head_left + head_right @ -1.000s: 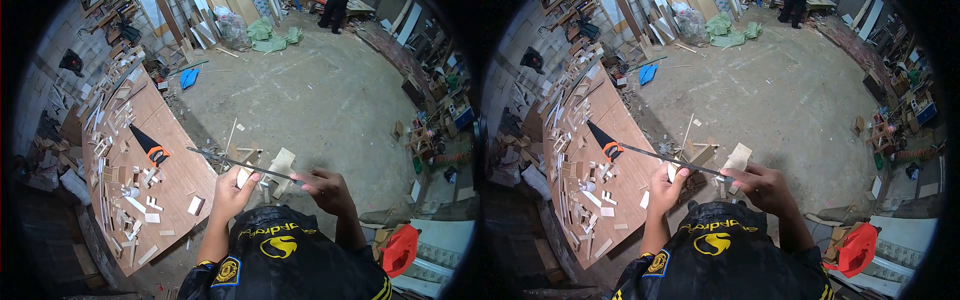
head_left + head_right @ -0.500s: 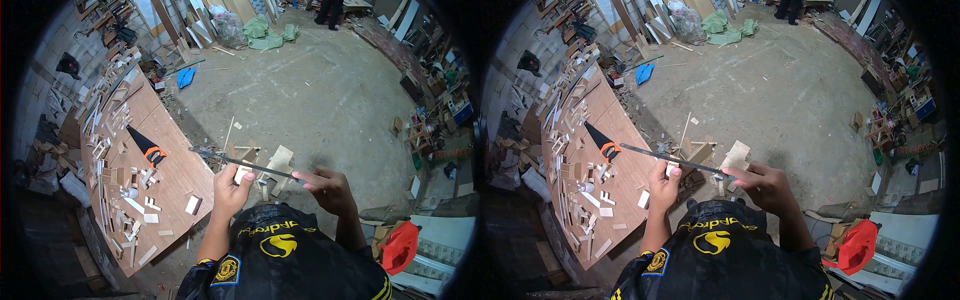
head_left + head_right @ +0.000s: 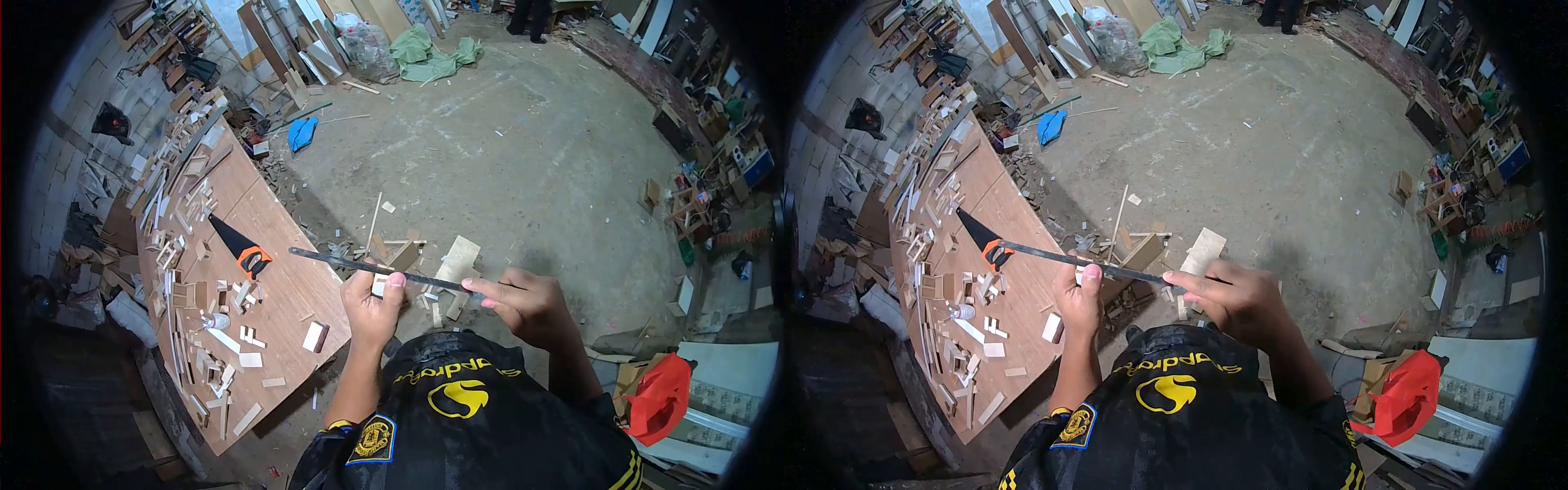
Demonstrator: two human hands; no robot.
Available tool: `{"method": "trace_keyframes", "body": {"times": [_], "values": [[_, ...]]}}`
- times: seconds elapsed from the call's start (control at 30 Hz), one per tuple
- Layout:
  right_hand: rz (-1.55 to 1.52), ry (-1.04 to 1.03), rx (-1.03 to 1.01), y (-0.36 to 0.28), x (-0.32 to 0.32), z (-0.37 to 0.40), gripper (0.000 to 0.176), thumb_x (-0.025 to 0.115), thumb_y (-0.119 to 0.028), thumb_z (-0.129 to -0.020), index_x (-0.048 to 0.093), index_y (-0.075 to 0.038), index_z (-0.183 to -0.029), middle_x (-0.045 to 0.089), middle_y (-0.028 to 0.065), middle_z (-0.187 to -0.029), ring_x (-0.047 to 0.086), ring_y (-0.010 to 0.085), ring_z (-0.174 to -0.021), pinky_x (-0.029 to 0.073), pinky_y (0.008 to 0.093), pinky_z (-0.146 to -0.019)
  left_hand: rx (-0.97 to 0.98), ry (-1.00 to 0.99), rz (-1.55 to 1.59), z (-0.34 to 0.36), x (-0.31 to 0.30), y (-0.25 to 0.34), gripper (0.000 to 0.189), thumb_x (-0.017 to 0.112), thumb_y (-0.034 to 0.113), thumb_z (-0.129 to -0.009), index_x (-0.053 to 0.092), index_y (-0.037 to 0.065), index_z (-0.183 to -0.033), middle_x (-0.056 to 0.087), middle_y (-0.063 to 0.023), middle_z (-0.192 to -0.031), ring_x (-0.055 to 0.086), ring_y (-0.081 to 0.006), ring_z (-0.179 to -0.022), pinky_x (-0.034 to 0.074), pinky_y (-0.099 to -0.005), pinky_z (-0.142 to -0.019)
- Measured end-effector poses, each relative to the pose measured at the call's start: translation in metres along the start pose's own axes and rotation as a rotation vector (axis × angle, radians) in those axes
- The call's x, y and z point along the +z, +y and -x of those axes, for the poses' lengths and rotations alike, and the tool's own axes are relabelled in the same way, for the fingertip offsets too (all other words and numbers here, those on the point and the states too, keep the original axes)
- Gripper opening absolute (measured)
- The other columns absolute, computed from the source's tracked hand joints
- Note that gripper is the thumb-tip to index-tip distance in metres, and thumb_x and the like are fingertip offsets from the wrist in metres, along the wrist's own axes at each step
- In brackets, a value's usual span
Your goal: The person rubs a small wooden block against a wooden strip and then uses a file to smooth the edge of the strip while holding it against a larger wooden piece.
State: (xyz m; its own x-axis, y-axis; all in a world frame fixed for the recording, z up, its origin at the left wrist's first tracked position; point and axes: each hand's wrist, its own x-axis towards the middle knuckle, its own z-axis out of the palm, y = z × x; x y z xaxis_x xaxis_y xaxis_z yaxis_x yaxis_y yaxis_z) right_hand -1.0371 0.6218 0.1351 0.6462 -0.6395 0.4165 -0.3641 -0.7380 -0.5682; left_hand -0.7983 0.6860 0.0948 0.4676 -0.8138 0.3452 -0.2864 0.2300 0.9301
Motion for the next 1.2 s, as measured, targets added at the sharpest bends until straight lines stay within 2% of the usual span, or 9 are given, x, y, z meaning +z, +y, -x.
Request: {"method": "trace_keyframes", "body": {"times": [0.2, 0.27, 0.4, 0.57, 0.63, 0.73, 1.03, 1.1, 1.2], "values": [[0.009, 0.023, 0.006, 0.004, -0.010, 0.012, 0.038, 0.075, -0.007, -0.077, 0.076, -0.015, -0.114, 0.053, 0.0069, -0.069, 0.053, 0.0204, -0.056, 0.044, 0.0330, -0.051, 0.037, -0.047, -0.095, 0.013, 0.021, 0.006, 0.030, 0.072, 0.024, -0.091, 0.057, 0.000, -0.078, 0.057, -0.0069, -0.065, 0.054, -0.0157, -0.059, 0.042, -0.0312, -0.055], [0.042, 0.019, 0.002, 0.007, -0.014, 0.016, 0.038, 0.076, -0.006, -0.077, 0.076, -0.014, -0.114, 0.053, 0.0072, -0.069, 0.053, 0.0205, -0.056, 0.044, 0.0331, -0.051, 0.126, -0.210, -0.103, 0.020, 0.035, 0.013, 0.029, 0.072, 0.023, -0.090, 0.058, 0.000, -0.080, 0.059, -0.0103, -0.067, 0.056, -0.0200, -0.058, 0.043, -0.0328, -0.055], [0.039, 0.081, 0.038, 0.018, -0.026, 0.027, 0.035, 0.073, -0.009, -0.083, 0.076, -0.019, -0.116, 0.057, 0.0070, -0.073, 0.055, 0.0206, -0.057, 0.044, 0.0318, -0.050, 0.097, -0.252, -0.110, 0.032, 0.056, 0.017, 0.027, 0.071, 0.023, -0.092, 0.058, -0.001, -0.088, 0.060, -0.0131, -0.072, 0.059, -0.0246, -0.062, 0.047, -0.0344, -0.059], [-0.043, 0.117, 0.043, 0.030, -0.040, 0.045, 0.033, 0.072, -0.008, -0.083, 0.075, -0.016, -0.116, 0.058, 0.0083, -0.074, 0.055, 0.0213, -0.057, 0.044, 0.0317, -0.051, 0.067, -0.309, -0.133, 0.039, 0.067, 0.020, 0.032, 0.068, 0.028, -0.095, 0.056, -0.001, -0.096, 0.063, -0.0122, -0.079, 0.060, -0.0206, -0.067, 0.049, -0.0327, -0.065], [-0.208, 0.066, 0.056, 0.029, -0.044, 0.051, 0.036, 0.069, -0.002, -0.083, 0.073, -0.010, -0.118, 0.052, 0.0093, -0.069, 0.050, 0.0220, -0.056, 0.041, 0.0336, -0.053, 0.120, -0.132, 0.056, 0.048, 0.078, 0.009, 0.037, 0.064, 0.030, -0.098, 0.053, -0.003, -0.108, 0.064, -0.0113, -0.085, 0.060, -0.0173, -0.075, 0.049, -0.0319, -0.070], [-0.239, 0.049, 0.070, 0.034, -0.048, 0.064, 0.035, 0.069, -0.002, -0.084, 0.073, -0.010, -0.118, 0.051, 0.0091, -0.069, 0.049, 0.0209, -0.057, 0.040, 0.0333, -0.053, -0.004, -0.250, 0.099, 0.056, 0.077, 0.003, 0.043, 0.061, 0.032, -0.099, 0.048, -0.004, -0.118, 0.065, -0.0117, -0.090, 0.060, -0.0166, -0.081, 0.049, -0.0315, -0.073], [-0.206, -0.014, 0.103, 0.040, -0.066, 0.083, 0.035, 0.071, -0.003, -0.085, 0.073, -0.011, -0.119, 0.051, 0.0079, -0.068, 0.048, 0.0204, -0.056, 0.039, 0.0335, -0.052, 0.079, -0.311, -0.052, 0.058, 0.082, 0.013, 0.026, 0.059, 0.022, -0.099, 0.061, -0.003, -0.101, 0.061, -0.0086, -0.073, 0.057, -0.0169, -0.062, 0.045, -0.0291, -0.060], [-0.202, 0.005, 0.103, 0.038, -0.064, 0.085, 0.035, 0.071, -0.003, -0.085, 0.073, -0.012, -0.119, 0.051, 0.0079, -0.068, 0.048, 0.0202, -0.056, 0.039, 0.0334, -0.052, 0.056, -0.315, -0.043, 0.058, 0.084, 0.015, 0.048, 0.048, 0.044, -0.105, 0.056, -0.001, -0.092, 0.053, -0.0023, -0.071, 0.050, -0.0098, -0.061, 0.039, -0.0238, -0.053], [-0.208, 0.038, 0.103, 0.031, -0.060, 0.082, 0.036, 0.071, -0.003, -0.085, 0.073, -0.012, -0.119, 0.051, 0.0078, -0.069, 0.048, 0.0199, -0.056, 0.039, 0.0332, -0.052, 0.026, -0.302, -0.008, 0.058, 0.082, 0.013, 0.051, 0.046, 0.049, -0.104, 0.053, 0.001, -0.087, 0.051, -0.0019, -0.070, 0.048, -0.0086, -0.059, 0.038, -0.0230, -0.051]]}}
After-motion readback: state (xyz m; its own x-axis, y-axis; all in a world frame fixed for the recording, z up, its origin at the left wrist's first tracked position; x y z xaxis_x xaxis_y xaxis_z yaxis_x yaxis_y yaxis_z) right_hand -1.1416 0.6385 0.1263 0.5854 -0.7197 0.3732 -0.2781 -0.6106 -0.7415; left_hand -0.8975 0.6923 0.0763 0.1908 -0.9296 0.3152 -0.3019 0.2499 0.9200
